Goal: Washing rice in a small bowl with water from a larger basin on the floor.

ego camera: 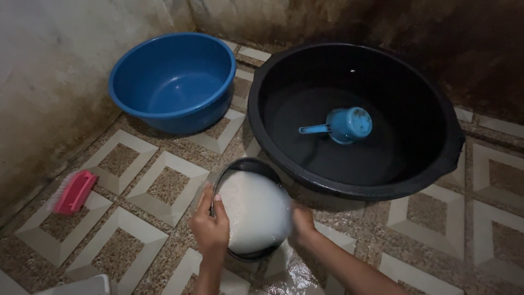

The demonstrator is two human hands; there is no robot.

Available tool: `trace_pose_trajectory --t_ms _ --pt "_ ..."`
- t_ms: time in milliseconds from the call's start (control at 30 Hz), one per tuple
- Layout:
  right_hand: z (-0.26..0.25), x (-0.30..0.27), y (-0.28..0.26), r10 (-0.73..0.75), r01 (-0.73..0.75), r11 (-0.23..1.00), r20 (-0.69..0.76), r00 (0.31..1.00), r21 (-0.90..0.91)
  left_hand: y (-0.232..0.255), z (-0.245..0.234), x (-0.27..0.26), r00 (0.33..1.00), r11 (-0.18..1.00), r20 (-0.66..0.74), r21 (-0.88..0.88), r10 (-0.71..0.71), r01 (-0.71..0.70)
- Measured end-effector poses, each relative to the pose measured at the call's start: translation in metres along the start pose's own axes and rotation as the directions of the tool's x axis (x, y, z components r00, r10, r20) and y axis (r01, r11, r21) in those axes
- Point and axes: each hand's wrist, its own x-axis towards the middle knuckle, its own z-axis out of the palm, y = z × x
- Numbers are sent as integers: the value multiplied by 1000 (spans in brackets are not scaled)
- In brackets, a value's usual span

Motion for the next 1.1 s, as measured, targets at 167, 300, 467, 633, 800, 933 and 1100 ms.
trace_pose_trajectory --t_ms 167,300,467,633,800,933,1100 --pt "-11 9 6 -52 53 997 16 999 -57 10 1 -6 984 985 -47 -3 171 -171" --pt "-13 6 3 1 0 997 18 1000 -78 11 8 -10 993 994 -31 -16 110 -110" --pt "-12 4 0 -9 9 1000 2 1000 -15 26 4 -11 998 983 -21 -172 65 -67" --pt "-12 0 -6 7 -7 1000 3 1000 -2 18 4 -9 997 962 -7 -261 74 -74" --pt "-17 19 8 13 -13 1000 -7 1000 -17 32 -2 -8 997 985 8 -155 83 -80" --pt "-22 19 9 12 -13 990 -7 1000 -138 34 -2 -6 995 985 40 -148 96 -89" --pt "-21 23 14 -74 72 991 -17 997 -110 19 2 8 989 992 77 27 124 -126"
